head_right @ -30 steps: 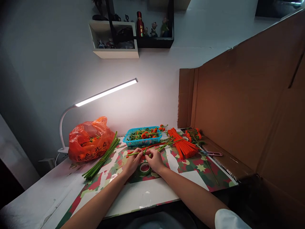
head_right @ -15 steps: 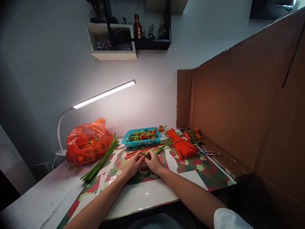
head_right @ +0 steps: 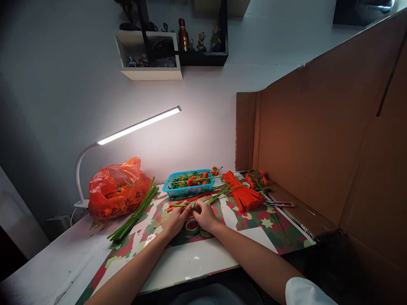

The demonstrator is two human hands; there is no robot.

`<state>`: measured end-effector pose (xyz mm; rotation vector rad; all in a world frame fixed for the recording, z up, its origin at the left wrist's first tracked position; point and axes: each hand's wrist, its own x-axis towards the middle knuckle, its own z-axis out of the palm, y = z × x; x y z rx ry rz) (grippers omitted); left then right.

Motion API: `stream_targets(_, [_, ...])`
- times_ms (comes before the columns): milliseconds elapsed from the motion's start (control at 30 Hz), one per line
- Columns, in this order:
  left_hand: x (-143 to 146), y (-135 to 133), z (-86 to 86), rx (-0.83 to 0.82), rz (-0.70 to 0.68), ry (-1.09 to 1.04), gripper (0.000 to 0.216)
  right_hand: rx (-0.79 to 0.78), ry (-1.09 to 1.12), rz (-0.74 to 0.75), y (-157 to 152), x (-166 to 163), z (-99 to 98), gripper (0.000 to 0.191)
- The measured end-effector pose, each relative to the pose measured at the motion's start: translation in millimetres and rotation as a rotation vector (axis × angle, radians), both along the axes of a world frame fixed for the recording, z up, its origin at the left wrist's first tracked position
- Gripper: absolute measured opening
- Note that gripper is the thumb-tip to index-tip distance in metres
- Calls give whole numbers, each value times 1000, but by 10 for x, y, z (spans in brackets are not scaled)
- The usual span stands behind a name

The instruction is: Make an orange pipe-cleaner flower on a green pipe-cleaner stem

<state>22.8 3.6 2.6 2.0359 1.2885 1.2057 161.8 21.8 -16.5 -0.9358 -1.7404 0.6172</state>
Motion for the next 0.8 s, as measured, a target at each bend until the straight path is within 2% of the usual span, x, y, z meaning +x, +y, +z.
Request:
stream_targets(233, [0, 82, -64, 16, -3, -158, 27, -6, 98, -9, -54, -6, 69, 10])
stream_targets(400, [0, 80, -77, 89, 89, -68, 24, -62, 164, -48, -36, -10, 89, 18])
stream_targets(500, [18, 50, -53, 138, 117, -20, 23, -153, 259, -15, 1, -16, 108, 23])
stream_targets(700, [39, 15, -29, 243, 129, 37, 21, -465, 466, 131, 19, -4, 167, 27])
stream_targets(800, [31, 14, -35, 304, 157, 73, 19, -529, 509, 162, -10, 6, 196, 29])
